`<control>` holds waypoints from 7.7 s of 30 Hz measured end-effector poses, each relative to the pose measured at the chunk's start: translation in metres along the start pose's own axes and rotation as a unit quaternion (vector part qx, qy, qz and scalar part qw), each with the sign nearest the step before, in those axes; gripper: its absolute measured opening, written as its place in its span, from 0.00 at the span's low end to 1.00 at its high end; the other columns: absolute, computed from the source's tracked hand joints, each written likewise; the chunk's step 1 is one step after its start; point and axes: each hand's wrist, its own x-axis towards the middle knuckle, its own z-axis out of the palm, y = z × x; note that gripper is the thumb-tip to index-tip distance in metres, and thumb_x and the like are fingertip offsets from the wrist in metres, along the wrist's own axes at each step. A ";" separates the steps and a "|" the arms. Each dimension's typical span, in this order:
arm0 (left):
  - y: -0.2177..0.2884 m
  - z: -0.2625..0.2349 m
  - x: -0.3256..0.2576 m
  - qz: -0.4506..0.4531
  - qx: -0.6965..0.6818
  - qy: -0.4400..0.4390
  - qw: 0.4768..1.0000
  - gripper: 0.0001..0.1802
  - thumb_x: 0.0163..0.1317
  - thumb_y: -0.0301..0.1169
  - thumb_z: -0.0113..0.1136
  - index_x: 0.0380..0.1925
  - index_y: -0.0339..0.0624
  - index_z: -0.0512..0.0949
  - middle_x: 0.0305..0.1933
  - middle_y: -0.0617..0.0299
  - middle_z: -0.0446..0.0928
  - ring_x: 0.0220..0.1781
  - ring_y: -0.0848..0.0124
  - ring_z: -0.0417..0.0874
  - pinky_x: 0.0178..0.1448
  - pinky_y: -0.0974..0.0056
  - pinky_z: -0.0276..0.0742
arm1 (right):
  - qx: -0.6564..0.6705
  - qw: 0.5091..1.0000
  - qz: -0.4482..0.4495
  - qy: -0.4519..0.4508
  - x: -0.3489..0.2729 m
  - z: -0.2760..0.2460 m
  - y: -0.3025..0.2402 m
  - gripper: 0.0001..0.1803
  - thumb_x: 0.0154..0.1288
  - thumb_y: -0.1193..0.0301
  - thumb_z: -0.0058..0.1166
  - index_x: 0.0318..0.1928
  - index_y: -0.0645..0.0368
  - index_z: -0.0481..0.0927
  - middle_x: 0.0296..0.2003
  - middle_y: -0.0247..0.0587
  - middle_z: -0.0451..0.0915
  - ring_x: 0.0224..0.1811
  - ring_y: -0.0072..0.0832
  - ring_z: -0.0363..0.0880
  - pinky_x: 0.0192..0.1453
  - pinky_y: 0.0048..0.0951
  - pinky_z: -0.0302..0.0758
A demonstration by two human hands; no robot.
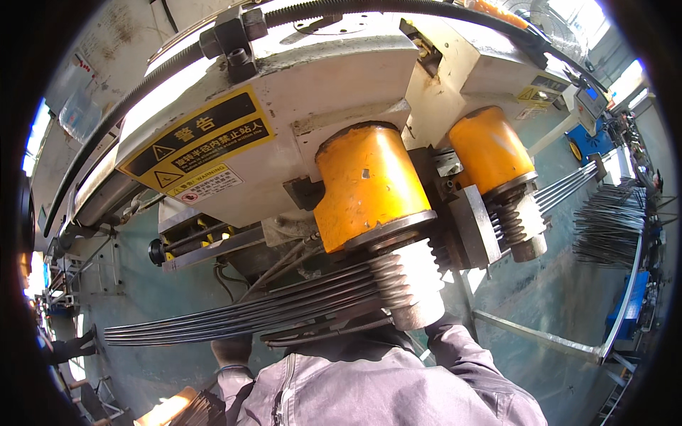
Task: The person repeatedly picks up bundles of long metal rods from a floor stack and feeds them into a rolling machine. The rods are processed by the machine and then placed onto a nearby rack. The task is performed continuously in a repetitive loop.
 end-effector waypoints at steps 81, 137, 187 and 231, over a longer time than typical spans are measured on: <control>0.459 -0.402 0.070 0.398 -0.409 0.219 0.792 0.13 0.83 0.33 0.61 0.55 0.33 0.84 0.37 0.60 0.84 0.38 0.74 0.88 0.44 0.68 0.84 | 0.555 0.705 -0.424 0.122 -0.108 -0.223 -0.238 0.21 0.75 0.59 0.71 0.60 0.58 0.89 0.45 0.31 0.86 0.41 0.20 0.81 0.45 0.29 0.77; 0.440 -0.435 0.042 0.325 -0.417 0.102 0.843 0.16 0.78 0.29 0.66 0.60 0.31 0.84 0.46 0.53 0.91 0.46 0.66 0.94 0.52 0.63 0.92 | 0.200 0.771 -0.481 0.367 -0.067 -0.197 -0.225 0.16 0.76 0.72 0.55 0.58 0.57 0.89 0.51 0.53 0.90 0.58 0.48 0.89 0.63 0.42 0.83; 0.362 -0.346 -0.143 0.292 -0.458 0.192 0.817 0.25 0.76 0.21 0.60 0.70 0.33 0.72 0.49 0.48 0.85 0.53 0.58 0.86 0.68 0.54 0.82 | 0.731 0.647 -0.218 0.013 -0.170 -0.200 -0.058 0.07 0.80 0.73 0.66 0.50 0.65 0.88 0.43 0.40 0.91 0.43 0.34 0.92 0.53 0.36 0.87; 0.308 0.189 -0.697 -0.340 -0.801 0.010 0.492 0.05 0.75 0.27 0.63 0.37 0.45 0.84 0.35 0.63 0.86 0.34 0.69 0.87 0.37 0.62 0.84 | -0.166 0.908 -0.383 0.024 -0.223 -0.071 0.443 0.22 0.73 0.57 0.53 0.55 0.58 0.89 0.50 0.61 0.91 0.56 0.57 0.91 0.64 0.50 0.84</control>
